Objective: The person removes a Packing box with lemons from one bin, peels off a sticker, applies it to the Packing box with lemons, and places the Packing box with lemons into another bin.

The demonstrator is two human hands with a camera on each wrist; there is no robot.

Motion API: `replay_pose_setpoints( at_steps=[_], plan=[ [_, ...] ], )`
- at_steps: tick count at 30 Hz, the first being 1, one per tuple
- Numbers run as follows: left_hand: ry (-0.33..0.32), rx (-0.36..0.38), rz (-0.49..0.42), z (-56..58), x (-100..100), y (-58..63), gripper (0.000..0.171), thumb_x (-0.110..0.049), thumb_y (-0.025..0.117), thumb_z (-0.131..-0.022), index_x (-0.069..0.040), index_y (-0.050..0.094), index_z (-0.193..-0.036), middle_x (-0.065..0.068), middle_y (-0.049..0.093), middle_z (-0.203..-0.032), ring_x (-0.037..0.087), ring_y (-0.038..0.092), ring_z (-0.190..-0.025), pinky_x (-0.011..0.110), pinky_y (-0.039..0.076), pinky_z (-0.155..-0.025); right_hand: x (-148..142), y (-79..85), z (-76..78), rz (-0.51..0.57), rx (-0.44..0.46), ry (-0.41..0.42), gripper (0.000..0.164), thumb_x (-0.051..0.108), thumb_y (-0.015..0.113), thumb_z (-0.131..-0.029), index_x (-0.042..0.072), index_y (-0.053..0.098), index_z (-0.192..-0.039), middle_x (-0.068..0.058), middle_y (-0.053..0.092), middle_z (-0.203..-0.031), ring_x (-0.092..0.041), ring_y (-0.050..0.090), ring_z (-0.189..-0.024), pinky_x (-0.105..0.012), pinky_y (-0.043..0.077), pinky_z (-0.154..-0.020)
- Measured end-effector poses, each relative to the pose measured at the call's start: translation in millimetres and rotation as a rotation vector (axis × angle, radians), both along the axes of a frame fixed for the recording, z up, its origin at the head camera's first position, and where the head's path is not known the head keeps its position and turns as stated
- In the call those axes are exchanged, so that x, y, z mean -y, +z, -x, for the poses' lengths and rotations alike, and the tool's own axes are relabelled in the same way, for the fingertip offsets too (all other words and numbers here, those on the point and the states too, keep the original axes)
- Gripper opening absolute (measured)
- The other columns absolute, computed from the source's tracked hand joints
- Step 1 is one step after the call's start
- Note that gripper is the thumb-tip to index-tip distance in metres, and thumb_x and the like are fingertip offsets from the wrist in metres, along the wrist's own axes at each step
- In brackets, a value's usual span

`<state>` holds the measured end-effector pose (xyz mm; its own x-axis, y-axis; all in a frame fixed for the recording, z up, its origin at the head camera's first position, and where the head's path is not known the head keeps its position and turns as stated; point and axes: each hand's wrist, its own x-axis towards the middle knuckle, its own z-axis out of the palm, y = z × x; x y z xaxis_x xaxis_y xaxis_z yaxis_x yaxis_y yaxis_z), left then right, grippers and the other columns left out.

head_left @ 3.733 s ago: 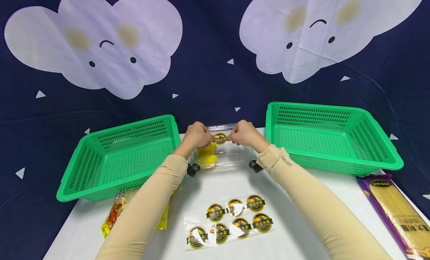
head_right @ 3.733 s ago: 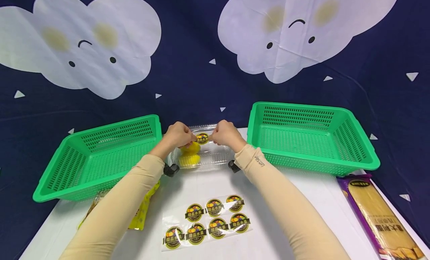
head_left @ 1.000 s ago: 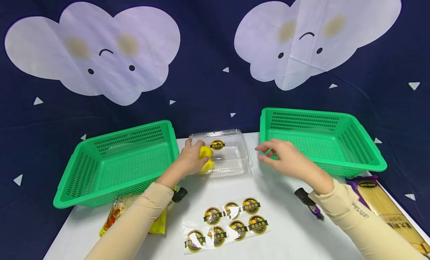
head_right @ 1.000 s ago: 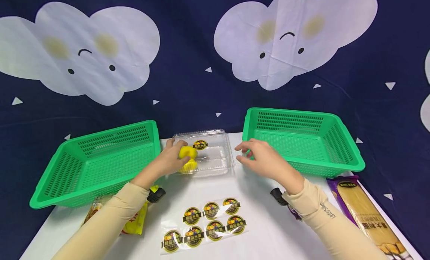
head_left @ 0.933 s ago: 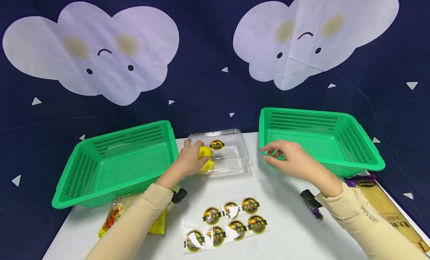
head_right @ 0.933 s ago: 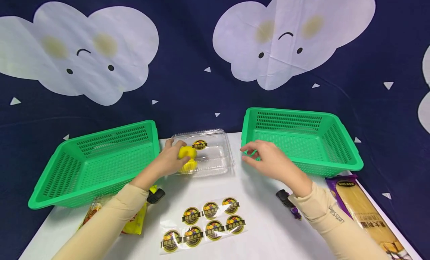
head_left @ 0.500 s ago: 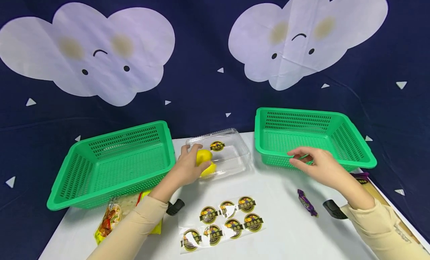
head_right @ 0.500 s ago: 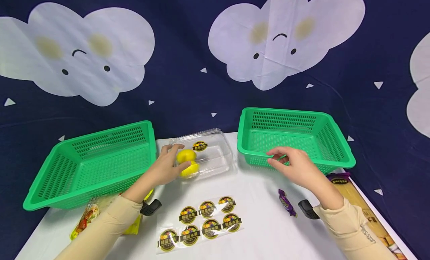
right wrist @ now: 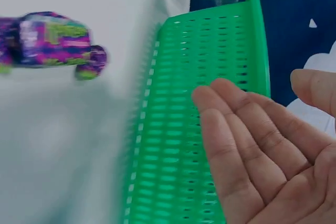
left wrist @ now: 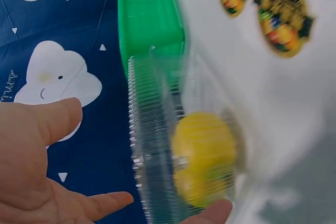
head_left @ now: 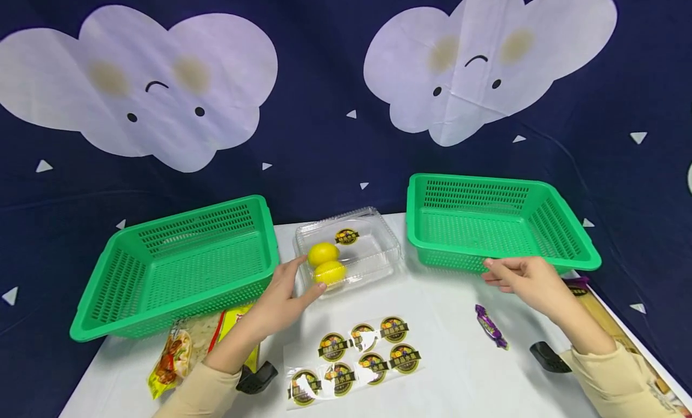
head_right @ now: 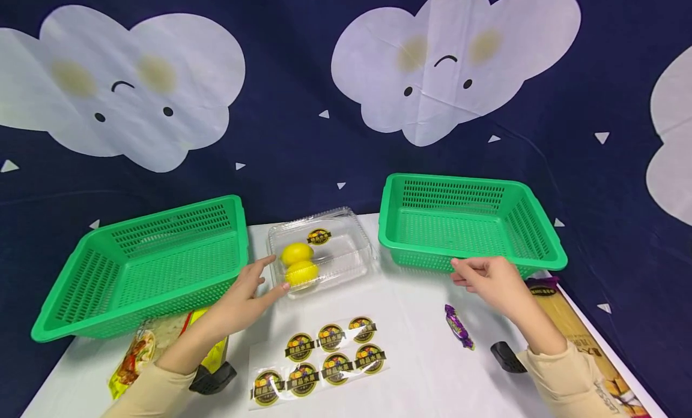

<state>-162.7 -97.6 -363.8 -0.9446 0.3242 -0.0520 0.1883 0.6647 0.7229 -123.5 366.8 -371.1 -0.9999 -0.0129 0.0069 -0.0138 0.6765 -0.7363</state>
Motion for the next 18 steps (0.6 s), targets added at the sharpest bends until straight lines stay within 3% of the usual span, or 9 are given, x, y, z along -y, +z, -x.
replay_pose_setpoints(
  at_steps=[3, 7, 10, 12, 16, 18],
  plan=[
    [0.040, 0.061, -0.034, -6.7, 1, -7.8, 0.090, -0.050, 0.065, -0.106, -0.008, 0.020, -0.171, 0.034, 0.023, -0.172, 0.052, 0.046, -0.150, 0.071, 0.041, -0.119, -9, -9.2, -0.4, 0.114, 0.091, 0.010, 0.065, 0.039, 0.051, -0.115, -0.019, 0.056, -0.143, -0.027, 0.076, -0.124, -0.009, 0.080, -0.101, -0.024, 0.065, -0.084],
    [0.084, 0.167, -0.139, -7.0, 0, -15.7, 0.097, -0.048, 0.065, -0.107, -0.008, 0.006, -0.173, 0.033, 0.029, -0.170, 0.048, 0.060, -0.137, 0.062, 0.054, -0.110, -21, -19.7, 1.8, 0.329, 0.183, 0.029, 0.072, 0.040, 0.042, -0.118, -0.025, 0.040, -0.150, -0.032, 0.072, -0.130, -0.007, 0.078, -0.104, -0.025, 0.065, -0.090],
    [0.122, 0.243, -0.223, -2.6, -2, -22.1, 0.100, -0.044, 0.063, -0.108, -0.006, -0.004, -0.172, 0.030, 0.039, -0.164, 0.041, 0.072, -0.118, 0.052, 0.061, -0.102, -29, -24.6, 2.7, 0.490, 0.235, 0.025, 0.077, 0.041, 0.038, -0.118, -0.026, 0.029, -0.154, -0.023, 0.076, -0.127, -0.007, 0.078, -0.106, -0.026, 0.064, -0.093],
    [0.143, 0.284, -0.298, 2.2, -5, -27.0, 0.100, -0.040, 0.061, -0.110, -0.003, -0.009, -0.171, 0.031, 0.045, -0.157, 0.039, 0.073, -0.112, 0.049, 0.063, -0.097, -34, -26.2, 4.0, 0.581, 0.256, 0.023, 0.079, 0.042, 0.037, -0.118, -0.026, 0.024, -0.156, -0.015, 0.078, -0.124, -0.008, 0.078, -0.107, -0.027, 0.064, -0.094],
    [0.186, 0.346, -0.443, 11.1, -10, -35.3, 0.091, -0.033, 0.057, -0.113, 0.004, -0.005, -0.169, 0.035, 0.048, -0.148, 0.048, 0.065, -0.128, 0.048, 0.065, -0.095, -39, -26.7, 6.1, 0.756, 0.288, 0.032, 0.079, 0.042, 0.039, -0.117, -0.024, 0.022, -0.157, -0.010, 0.080, -0.121, -0.014, 0.079, -0.110, -0.028, 0.063, -0.097],
    [0.202, 0.374, -0.486, 13.9, -12, -37.7, 0.085, -0.033, 0.055, -0.113, 0.005, 0.003, -0.168, 0.038, 0.046, -0.148, 0.050, 0.061, -0.134, 0.047, 0.065, -0.094, -41, -26.9, 5.8, 0.827, 0.293, 0.041, 0.070, 0.041, 0.040, -0.117, -0.018, 0.034, -0.155, -0.010, 0.080, -0.119, -0.016, 0.079, -0.111, -0.029, 0.063, -0.097]
  ],
)
